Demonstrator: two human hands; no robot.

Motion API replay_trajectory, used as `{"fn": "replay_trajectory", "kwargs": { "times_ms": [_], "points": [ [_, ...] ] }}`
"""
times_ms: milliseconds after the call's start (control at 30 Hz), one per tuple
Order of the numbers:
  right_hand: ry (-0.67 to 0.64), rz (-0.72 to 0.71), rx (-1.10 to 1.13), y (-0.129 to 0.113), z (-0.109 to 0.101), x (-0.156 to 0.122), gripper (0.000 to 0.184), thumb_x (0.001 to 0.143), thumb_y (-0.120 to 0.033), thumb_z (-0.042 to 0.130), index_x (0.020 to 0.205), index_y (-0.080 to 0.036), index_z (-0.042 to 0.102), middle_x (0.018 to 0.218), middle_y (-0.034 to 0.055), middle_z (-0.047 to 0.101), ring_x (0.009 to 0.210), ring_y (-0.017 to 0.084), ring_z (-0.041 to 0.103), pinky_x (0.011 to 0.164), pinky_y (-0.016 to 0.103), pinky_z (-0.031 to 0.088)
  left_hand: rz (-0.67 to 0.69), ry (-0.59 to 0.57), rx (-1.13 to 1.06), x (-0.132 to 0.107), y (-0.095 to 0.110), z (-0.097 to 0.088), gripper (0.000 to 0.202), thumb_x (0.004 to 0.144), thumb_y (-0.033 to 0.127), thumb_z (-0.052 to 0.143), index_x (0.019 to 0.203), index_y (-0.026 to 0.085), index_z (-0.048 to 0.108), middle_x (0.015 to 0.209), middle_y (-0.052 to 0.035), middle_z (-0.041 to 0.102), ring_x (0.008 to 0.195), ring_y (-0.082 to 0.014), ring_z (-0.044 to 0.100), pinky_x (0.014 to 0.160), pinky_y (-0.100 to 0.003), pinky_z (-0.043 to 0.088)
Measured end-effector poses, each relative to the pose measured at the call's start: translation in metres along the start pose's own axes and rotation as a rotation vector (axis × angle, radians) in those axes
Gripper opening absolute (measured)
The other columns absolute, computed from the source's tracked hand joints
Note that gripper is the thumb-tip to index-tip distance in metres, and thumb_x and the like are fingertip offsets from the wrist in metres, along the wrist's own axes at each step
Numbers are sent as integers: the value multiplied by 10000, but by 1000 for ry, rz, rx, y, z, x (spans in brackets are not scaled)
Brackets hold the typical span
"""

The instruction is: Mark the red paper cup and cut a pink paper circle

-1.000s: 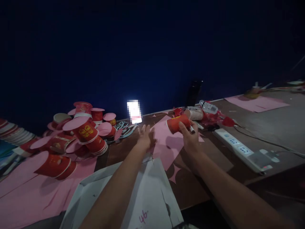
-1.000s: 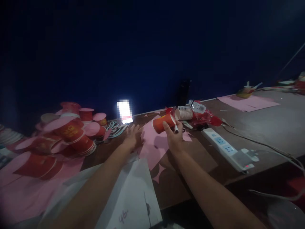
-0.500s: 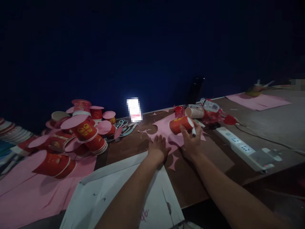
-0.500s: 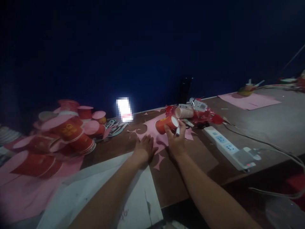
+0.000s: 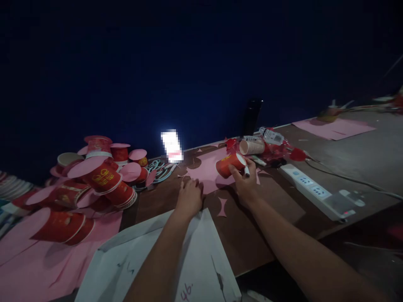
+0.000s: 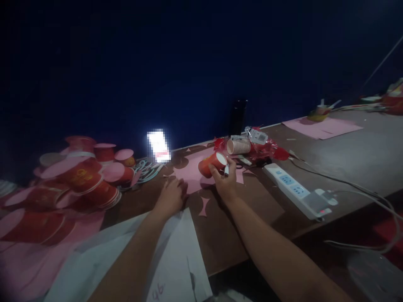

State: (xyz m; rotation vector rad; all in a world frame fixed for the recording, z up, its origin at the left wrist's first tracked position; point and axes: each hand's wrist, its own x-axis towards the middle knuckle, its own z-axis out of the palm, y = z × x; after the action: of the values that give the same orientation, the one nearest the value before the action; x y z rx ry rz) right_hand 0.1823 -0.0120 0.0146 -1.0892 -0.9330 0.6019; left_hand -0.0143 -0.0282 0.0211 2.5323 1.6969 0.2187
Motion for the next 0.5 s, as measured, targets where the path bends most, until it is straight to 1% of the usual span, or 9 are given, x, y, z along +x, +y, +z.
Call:
{"fn": "replay_trajectory", "kwargs": {
  "times_ms": [33, 67, 133, 267, 367, 433, 500],
  "points": [
    [-3, 5, 1, 0, 1, -2, 566, 688, -394, 732, 1168, -244, 473, 1087, 41, 585, 902, 169, 595, 803, 318, 509, -17, -16, -18, -6, 4, 3, 349, 862, 273, 506, 1192, 198, 593, 1346, -144, 525, 1232, -292, 478, 1062, -489, 298],
    [-8, 9, 1, -1, 2, -3, 568, 686, -392, 734, 1168, -243, 473, 1077, 39, 587, 897, 168, 594, 804, 317, 507, -38, -11, -32, -12, 8, 5, 363, 880, 264, 468, 1216, 188, 581, 1364, -141, 512, 1226, -284, 484, 1043, -460, 329],
    [-22, 11, 9, -1, 4, -7, 569, 684, -392, 732, 1167, -243, 473, 1056, 33, 589, 889, 168, 592, 808, 319, 503, -70, 36, -44, -21, 14, 10, 396, 900, 248, 422, 1269, 184, 547, 1398, -123, 487, 1278, -273, 437, 1067, -445, 298],
    [-35, -15, -25, -2, 6, -12, 565, 665, -388, 744, 1145, -235, 490, 1030, 29, 591, 875, 170, 578, 811, 332, 495, -73, 49, -62, -33, 21, 15, 403, 919, 245, 372, 1271, 167, 555, 1387, -117, 503, 1259, -281, 454, 1050, -437, 316],
    [-29, -10, -62, -3, 6, -13, 575, 653, -396, 752, 1140, -235, 492, 1036, 32, 592, 878, 174, 573, 819, 345, 491, -56, 94, -78, -35, 19, 14, 388, 926, 251, 365, 1251, 173, 563, 1368, -128, 519, 1258, -265, 459, 1076, -451, 270],
    [-50, -2, -66, -3, 5, -14, 583, 661, -405, 744, 1157, -243, 482, 1048, 32, 593, 888, 178, 574, 822, 350, 490, -121, 151, -100, -34, 13, 11, 385, 929, 287, 376, 1247, 174, 560, 1367, -132, 522, 1279, -252, 442, 1098, -454, 227],
    [-66, -3, -88, -2, 4, -15, 594, 669, -405, 740, 1177, -248, 476, 1042, 32, 603, 890, 182, 576, 825, 357, 487, -225, 179, -126, -33, 5, 8, 382, 929, 299, 371, 1233, 177, 567, 1342, -132, 545, 1266, -242, 459, 1087, -447, 244]
  ]
}}
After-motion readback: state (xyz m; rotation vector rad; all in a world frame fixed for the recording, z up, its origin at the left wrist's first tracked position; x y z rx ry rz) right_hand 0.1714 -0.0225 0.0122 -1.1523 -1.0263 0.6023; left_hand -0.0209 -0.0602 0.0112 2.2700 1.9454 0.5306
